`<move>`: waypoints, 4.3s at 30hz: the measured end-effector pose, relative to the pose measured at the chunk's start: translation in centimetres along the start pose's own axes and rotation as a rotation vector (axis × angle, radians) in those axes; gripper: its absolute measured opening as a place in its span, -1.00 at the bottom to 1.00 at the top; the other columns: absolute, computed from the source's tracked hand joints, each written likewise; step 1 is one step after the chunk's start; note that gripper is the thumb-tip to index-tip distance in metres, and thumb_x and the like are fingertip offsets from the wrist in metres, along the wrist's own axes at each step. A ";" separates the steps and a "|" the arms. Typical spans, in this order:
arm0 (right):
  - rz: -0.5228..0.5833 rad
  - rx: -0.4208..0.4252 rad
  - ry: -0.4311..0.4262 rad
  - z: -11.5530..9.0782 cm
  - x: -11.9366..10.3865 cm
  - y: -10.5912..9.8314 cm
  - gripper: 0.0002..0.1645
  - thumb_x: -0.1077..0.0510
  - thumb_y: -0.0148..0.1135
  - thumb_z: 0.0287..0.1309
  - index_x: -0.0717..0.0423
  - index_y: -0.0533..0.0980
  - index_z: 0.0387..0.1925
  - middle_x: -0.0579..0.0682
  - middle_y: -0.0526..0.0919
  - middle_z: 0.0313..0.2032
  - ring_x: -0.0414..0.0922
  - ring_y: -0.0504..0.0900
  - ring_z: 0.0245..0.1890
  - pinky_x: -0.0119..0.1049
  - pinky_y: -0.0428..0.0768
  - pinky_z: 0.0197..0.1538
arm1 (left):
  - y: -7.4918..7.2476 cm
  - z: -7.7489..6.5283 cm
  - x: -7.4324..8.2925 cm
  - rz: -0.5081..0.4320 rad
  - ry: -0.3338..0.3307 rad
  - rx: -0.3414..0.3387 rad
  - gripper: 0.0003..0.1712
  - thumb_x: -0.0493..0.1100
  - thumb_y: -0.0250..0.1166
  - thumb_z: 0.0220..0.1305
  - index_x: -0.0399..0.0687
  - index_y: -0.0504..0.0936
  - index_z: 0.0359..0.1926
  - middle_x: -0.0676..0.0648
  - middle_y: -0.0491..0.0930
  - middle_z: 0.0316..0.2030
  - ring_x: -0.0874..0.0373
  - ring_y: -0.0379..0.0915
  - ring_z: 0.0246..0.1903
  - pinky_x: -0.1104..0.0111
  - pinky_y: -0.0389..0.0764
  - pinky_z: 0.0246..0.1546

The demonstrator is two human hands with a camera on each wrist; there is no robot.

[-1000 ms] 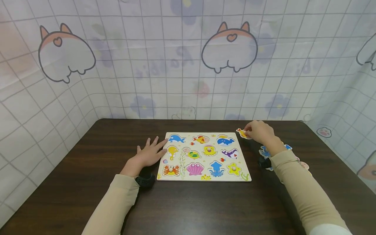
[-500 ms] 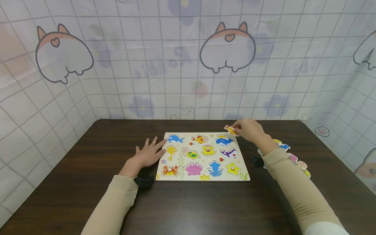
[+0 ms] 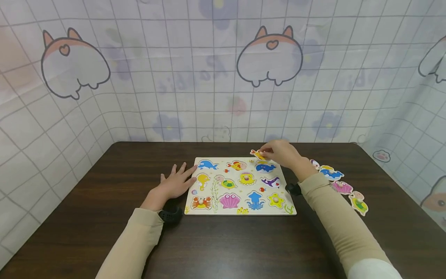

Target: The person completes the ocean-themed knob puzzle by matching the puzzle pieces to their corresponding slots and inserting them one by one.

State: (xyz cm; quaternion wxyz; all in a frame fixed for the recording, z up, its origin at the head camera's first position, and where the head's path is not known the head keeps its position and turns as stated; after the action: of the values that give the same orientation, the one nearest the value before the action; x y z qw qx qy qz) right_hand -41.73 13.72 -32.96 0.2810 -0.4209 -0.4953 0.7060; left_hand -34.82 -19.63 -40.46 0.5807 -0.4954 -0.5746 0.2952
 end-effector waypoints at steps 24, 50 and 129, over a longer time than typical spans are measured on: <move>-0.040 -0.119 -0.131 3.1 -4.5 4.1 -0.76 0.20 0.30 0.40 0.16 0.73 0.02 0.02 0.70 -0.12 -0.06 0.62 -0.17 -0.13 0.64 0.00 | 0.0 -0.3 0.0 0.002 0.011 0.006 -0.29 0.18 -0.13 0.65 0.14 0.00 0.66 -0.30 -0.23 0.61 -0.41 -0.47 0.54 -0.50 -0.38 0.29; -0.041 -0.190 -0.043 4.6 -5.5 5.8 -0.77 0.09 0.31 0.42 0.05 0.73 -0.01 -0.07 0.66 -0.26 -0.08 0.55 -0.22 -0.16 0.56 0.01 | -0.1 -0.1 -0.2 0.000 0.000 0.014 -0.28 0.18 -0.09 0.64 0.16 0.02 0.66 -0.30 -0.21 0.61 -0.41 -0.47 0.54 -0.50 -0.37 0.30; 0.230 0.031 0.041 -3.0 3.3 -2.3 -0.70 0.14 0.26 0.45 0.21 0.67 0.07 0.10 0.72 -0.07 0.01 0.61 -0.17 -0.01 0.61 -0.05 | 0.0 -0.2 0.0 0.001 0.002 0.017 -0.29 0.16 -0.08 0.64 0.11 0.02 0.66 -0.32 -0.21 0.60 -0.43 -0.45 0.53 -0.51 -0.36 0.29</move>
State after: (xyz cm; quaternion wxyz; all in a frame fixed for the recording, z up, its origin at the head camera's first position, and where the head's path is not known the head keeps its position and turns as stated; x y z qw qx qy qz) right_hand -40.78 18.61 -32.33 0.2146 -0.4850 -0.4268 0.7325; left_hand -34.59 -19.64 -40.40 0.5853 -0.4911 -0.5713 0.2997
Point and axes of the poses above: each hand's wrist, its own z-axis towards the middle knuckle, its own y-axis out of the palm, x = y × z, the point moved 6 cm from there along z, towards the middle knuckle
